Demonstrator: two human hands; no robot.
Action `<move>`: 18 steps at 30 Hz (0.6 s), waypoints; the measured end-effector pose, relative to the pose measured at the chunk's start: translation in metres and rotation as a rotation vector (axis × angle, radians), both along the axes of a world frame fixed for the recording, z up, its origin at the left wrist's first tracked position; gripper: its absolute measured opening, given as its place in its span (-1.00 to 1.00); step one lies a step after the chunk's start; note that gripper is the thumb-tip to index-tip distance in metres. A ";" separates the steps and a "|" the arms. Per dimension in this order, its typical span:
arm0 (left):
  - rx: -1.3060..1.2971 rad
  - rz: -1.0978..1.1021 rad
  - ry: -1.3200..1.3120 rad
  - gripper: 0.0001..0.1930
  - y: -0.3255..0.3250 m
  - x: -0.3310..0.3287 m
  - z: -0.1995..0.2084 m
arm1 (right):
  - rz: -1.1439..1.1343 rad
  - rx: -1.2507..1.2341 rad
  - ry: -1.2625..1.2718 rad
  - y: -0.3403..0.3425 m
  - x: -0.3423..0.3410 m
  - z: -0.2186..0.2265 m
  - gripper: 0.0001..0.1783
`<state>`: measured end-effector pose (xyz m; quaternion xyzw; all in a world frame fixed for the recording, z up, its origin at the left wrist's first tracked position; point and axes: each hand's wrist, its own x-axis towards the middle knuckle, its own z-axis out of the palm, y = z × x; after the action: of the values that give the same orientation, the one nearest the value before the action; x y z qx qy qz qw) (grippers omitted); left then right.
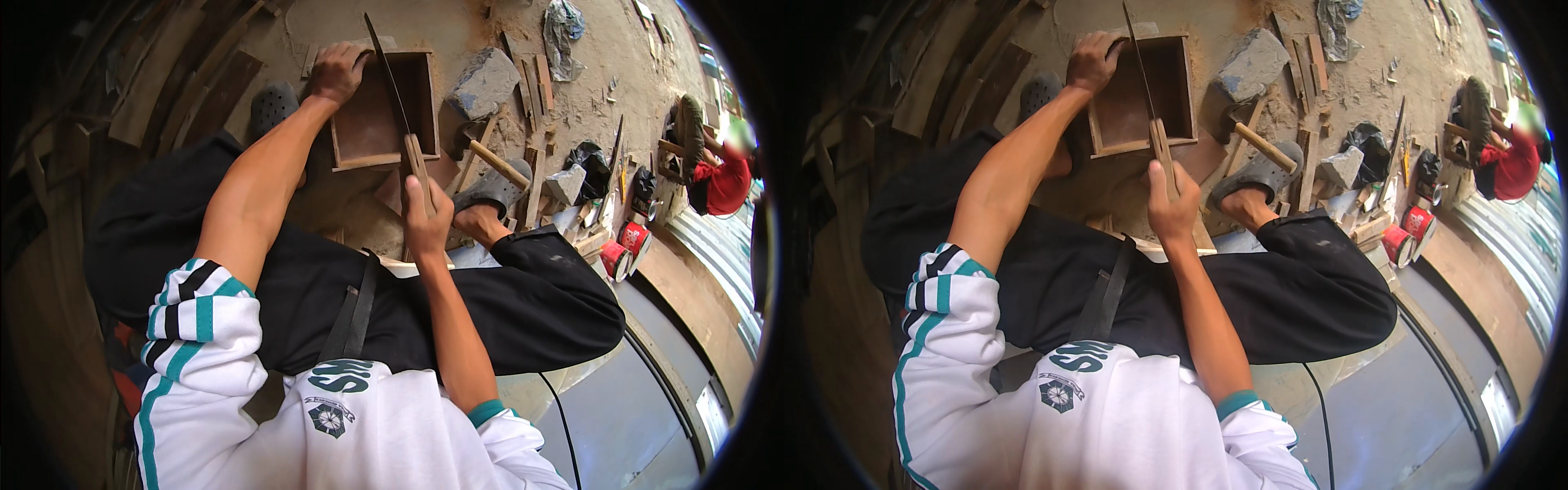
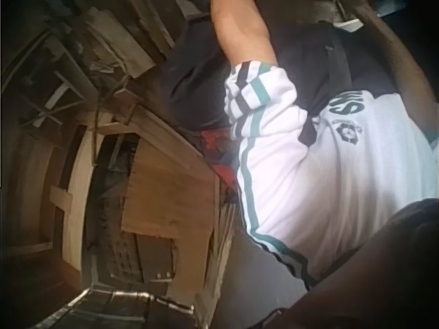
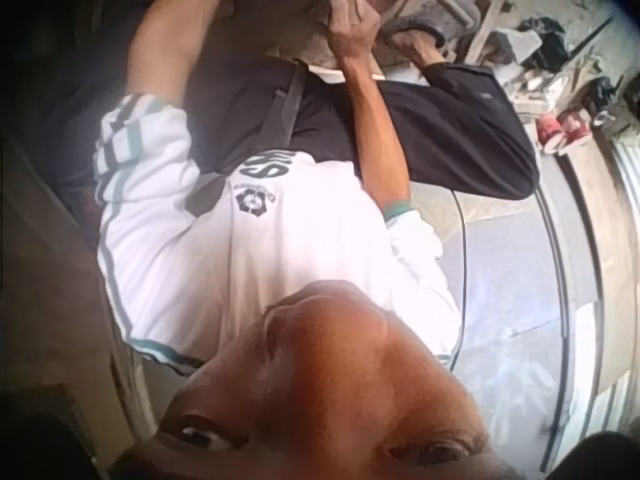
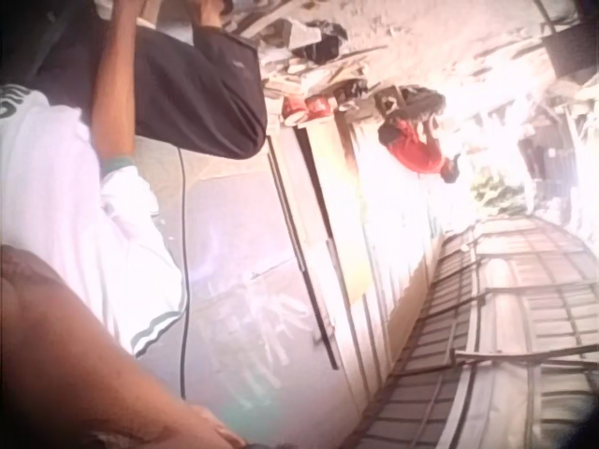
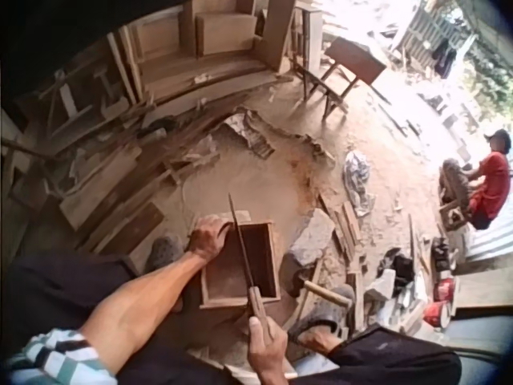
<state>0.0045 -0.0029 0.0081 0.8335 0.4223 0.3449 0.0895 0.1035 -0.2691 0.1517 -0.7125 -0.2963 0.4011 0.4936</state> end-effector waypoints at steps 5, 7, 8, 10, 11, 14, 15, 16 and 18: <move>-0.005 -0.016 -0.007 -0.81 0.003 -0.005 -0.001 | -0.033 -0.060 0.093 -0.034 -0.017 0.015 -0.68; -0.017 -0.031 -0.017 -0.81 -0.002 -0.005 -0.005 | -0.021 -0.045 0.055 -0.027 -0.015 0.011 -0.69; -0.017 -0.024 -0.006 -0.81 -0.004 -0.006 -0.006 | -0.015 -0.038 0.036 -0.019 -0.013 0.008 -0.69; -0.012 -0.016 0.009 -0.81 -0.002 -0.003 -0.001 | 0.023 -0.034 -0.107 0.018 -0.009 0.006 -0.72; -0.003 -0.018 0.014 -0.80 -0.005 -0.002 -0.003 | 0.029 -0.041 -0.140 0.031 -0.010 0.013 -0.73; 0.019 -0.020 0.011 -0.79 0.001 -0.002 -0.003 | 0.111 0.021 -0.215 0.007 -0.016 0.014 -0.82; 0.006 -0.023 -0.002 -0.79 -0.005 -0.004 -0.002 | 0.125 0.033 -0.251 -0.012 -0.020 0.023 -0.82; -0.007 -0.027 -0.016 -0.79 -0.008 -0.006 -0.002 | 0.125 0.059 -0.284 -0.012 -0.023 0.019 -0.83; -0.011 -0.046 -0.015 -0.79 -0.002 -0.008 -0.006 | 0.125 0.116 -0.358 -0.005 -0.026 0.011 -0.84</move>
<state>-0.0039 -0.0050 0.0016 0.8399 0.4044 0.3464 0.1052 0.0778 -0.2739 0.1624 -0.7230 -0.4456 0.2801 0.4475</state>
